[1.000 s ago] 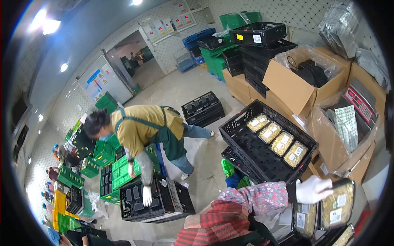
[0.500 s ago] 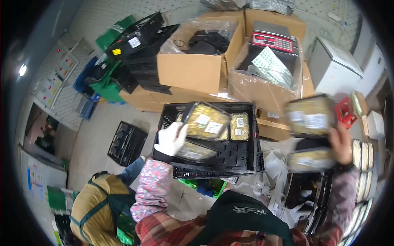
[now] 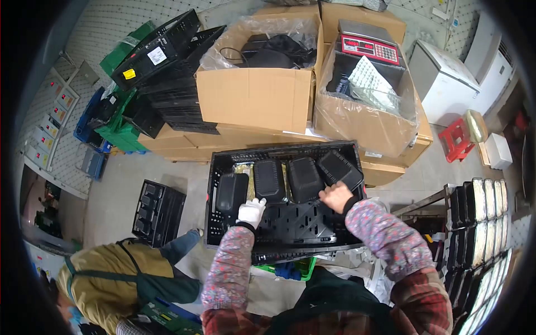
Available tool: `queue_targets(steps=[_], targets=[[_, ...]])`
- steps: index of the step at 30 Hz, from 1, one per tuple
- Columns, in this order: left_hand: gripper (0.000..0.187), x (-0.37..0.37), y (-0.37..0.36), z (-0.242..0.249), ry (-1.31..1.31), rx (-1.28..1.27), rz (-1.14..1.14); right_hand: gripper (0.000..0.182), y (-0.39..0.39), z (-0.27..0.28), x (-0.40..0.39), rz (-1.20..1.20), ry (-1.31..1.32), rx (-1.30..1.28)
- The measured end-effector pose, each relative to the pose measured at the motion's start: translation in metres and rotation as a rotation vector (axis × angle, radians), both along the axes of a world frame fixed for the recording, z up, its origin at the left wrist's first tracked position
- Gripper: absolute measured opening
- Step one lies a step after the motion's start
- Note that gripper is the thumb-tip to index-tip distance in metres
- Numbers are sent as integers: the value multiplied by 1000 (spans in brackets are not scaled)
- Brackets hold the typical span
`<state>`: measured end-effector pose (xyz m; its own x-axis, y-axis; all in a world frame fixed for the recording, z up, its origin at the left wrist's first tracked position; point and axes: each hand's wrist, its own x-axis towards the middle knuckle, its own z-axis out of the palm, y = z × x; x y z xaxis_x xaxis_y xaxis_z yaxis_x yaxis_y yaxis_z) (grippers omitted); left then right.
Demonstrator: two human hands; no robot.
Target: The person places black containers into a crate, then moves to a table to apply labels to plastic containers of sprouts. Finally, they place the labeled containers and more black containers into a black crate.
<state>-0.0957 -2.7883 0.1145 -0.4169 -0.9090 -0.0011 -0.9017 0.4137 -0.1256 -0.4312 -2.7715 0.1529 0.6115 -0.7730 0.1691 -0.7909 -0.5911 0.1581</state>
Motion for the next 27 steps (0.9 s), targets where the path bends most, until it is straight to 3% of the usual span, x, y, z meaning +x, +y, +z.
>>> queue_targets(steps=[5,8,9,10,12,13,14,16,17,18,19,20,21,23,27], targets=[[18,-7,4,-55,500,4,316,15,-3,-47,26,-270,-42,151],[20,14,10,-73,1502,589,1069,23,-2,-25,25,-325,-278,262],[27,26,14,-67,1559,736,966,23,4,-19,20,-306,-410,272],[37,32,36,-64,2023,674,1433,23,11,-14,16,-285,-541,282],[43,24,51,-45,2073,476,1577,21,30,0,14,-434,-784,496],[43,20,58,-37,2047,336,1540,21,40,-10,12,-437,-855,561],[50,20,55,-51,1827,100,1448,20,46,-17,11,-437,-921,624],[71,28,58,-44,1051,-276,988,18,53,-37,17,-492,-1078,901],[84,31,58,-22,799,-337,832,19,55,-58,24,-478,-1325,1085],[97,32,54,4,549,-386,671,25,52,-43,36,-636,-1272,1289],[123,36,52,14,483,-72,773,31,47,-43,52,-661,-1383,1425],[137,45,45,22,489,276,838,37,41,-46,68,-687,-1494,1561],[140,45,41,25,363,368,846,46,35,-58,87,-680,-1576,1671],[143,43,29,24,201,498,895,60,18,-75,131,-722,-1736,1795],[132,55,20,-1,227,420,969,86,-16,-89,206,-864,-2166,1813]])
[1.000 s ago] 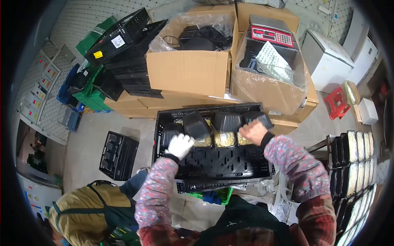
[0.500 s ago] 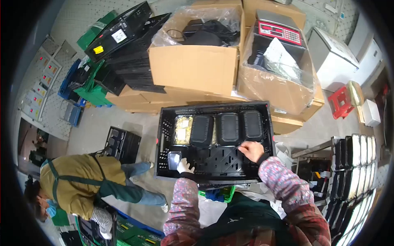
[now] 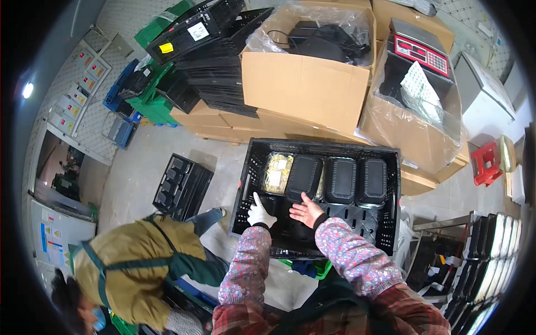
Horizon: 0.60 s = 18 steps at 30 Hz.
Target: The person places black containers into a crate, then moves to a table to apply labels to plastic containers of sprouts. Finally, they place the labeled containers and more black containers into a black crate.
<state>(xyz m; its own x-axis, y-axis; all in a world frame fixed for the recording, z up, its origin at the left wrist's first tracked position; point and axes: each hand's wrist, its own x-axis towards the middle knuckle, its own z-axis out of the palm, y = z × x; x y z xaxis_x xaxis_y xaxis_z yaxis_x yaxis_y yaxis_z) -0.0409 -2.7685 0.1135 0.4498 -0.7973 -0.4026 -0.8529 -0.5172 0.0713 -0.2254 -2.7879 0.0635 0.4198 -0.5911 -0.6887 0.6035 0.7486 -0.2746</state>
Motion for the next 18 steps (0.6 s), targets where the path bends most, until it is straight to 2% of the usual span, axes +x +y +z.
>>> queue_targets(steps=[3,5,7,9,10,11,13,15,16,18], targets=[[121,3,13,21,-21,-212,8,101,-7,0,15,-144,-58,91],[113,3,29,36,-79,-432,-7,102,-2,4,10,-175,-15,68],[95,32,31,18,397,-951,140,106,-1,0,0,-139,-32,39],[93,30,19,48,424,-985,89,104,1,-5,-8,-118,-8,28],[96,30,15,41,445,-908,58,103,5,-7,-10,-110,12,28],[106,47,12,-8,365,-784,-79,102,0,-3,-11,-103,25,12],[125,27,13,-16,122,-409,-71,98,1,1,-14,-81,53,24],[137,12,3,-5,172,-77,27,95,3,-3,-23,-52,65,1],[138,11,-2,-2,204,31,50,90,5,-4,-25,-60,81,15],[136,13,-8,-14,202,33,6,81,4,0,-28,-79,110,37]])
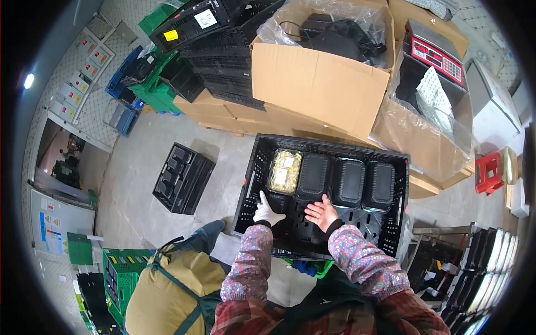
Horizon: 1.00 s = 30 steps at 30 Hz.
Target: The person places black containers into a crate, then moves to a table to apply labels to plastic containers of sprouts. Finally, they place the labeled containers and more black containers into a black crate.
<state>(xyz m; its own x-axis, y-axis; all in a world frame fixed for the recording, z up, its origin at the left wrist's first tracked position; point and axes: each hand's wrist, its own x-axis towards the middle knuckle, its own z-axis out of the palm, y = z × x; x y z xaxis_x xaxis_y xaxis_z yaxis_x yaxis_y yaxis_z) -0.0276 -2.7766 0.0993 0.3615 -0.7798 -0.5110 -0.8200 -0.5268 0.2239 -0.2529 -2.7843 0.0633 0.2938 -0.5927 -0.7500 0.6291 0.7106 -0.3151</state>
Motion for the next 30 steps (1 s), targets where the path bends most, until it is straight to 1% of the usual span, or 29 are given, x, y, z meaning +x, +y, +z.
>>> queue_targets(steps=[1,3,4,5,7,9,11,13,14,17,20,23,24,27,28,30], targets=[[135,1,-3,-6,-34,39,-26,74,2,2,1,97,66,-53],[134,2,-1,-1,-92,0,-33,62,4,17,7,292,198,-166],[133,2,1,2,-118,-21,-34,45,5,27,15,346,313,-318],[134,6,2,2,-120,-50,-28,37,-3,36,24,399,427,-530],[133,14,4,15,-55,-93,15,25,-34,55,39,370,842,-1102],[130,21,9,27,-54,-169,18,19,-77,84,47,507,1398,-1509],[128,24,13,34,-54,-251,16,21,-112,81,58,709,1645,-1652],[126,21,16,37,-61,-339,14,24,-141,43,67,815,1877,-1740],[125,19,17,38,-85,-406,9,24,-150,41,73,1031,1864,-1626],[125,21,15,43,-16,-374,35,17,-154,40,73,1310,1867,-1620],[124,20,14,51,5,-370,46,15,-157,48,68,1350,1695,-1636],[122,22,14,49,4,-392,40,15,-161,39,76,1380,1734,-1495],[122,22,14,48,0,-406,38,17,-159,38,77,1204,1753,-1560],[121,23,13,45,-4,-389,47,19,-158,32,76,1210,1735,-1560],[121,23,13,45,-2,-384,47,19,-160,39,78,1370,1757,-1521],[120,23,12,47,2,-381,51,17,-160,41,76,1407,1797,-1552]])
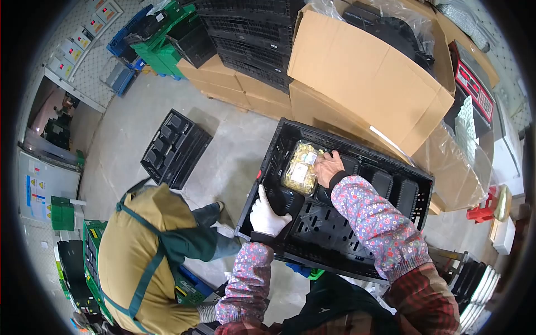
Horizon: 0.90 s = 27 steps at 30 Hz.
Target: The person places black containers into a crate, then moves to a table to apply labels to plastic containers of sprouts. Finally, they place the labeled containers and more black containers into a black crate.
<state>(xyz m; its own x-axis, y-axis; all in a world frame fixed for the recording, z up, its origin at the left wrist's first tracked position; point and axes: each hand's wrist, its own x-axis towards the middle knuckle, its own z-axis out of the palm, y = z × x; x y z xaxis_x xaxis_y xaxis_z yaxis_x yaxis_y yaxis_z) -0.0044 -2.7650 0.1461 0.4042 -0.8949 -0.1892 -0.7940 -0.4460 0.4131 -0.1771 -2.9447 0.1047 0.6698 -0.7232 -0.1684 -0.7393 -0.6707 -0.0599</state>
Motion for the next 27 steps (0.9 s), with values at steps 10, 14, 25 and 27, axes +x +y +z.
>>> queue_targets(steps=[10,14,25,27], targets=[[103,5,1,4,30,-226,-24,16,-39,-9,10,112,0,11],[88,11,2,35,124,-253,-4,23,-57,4,21,143,144,164],[102,23,19,48,84,-225,30,11,-87,-35,16,448,-195,217],[101,22,24,58,131,-323,112,10,-99,-49,11,518,-191,-28]])
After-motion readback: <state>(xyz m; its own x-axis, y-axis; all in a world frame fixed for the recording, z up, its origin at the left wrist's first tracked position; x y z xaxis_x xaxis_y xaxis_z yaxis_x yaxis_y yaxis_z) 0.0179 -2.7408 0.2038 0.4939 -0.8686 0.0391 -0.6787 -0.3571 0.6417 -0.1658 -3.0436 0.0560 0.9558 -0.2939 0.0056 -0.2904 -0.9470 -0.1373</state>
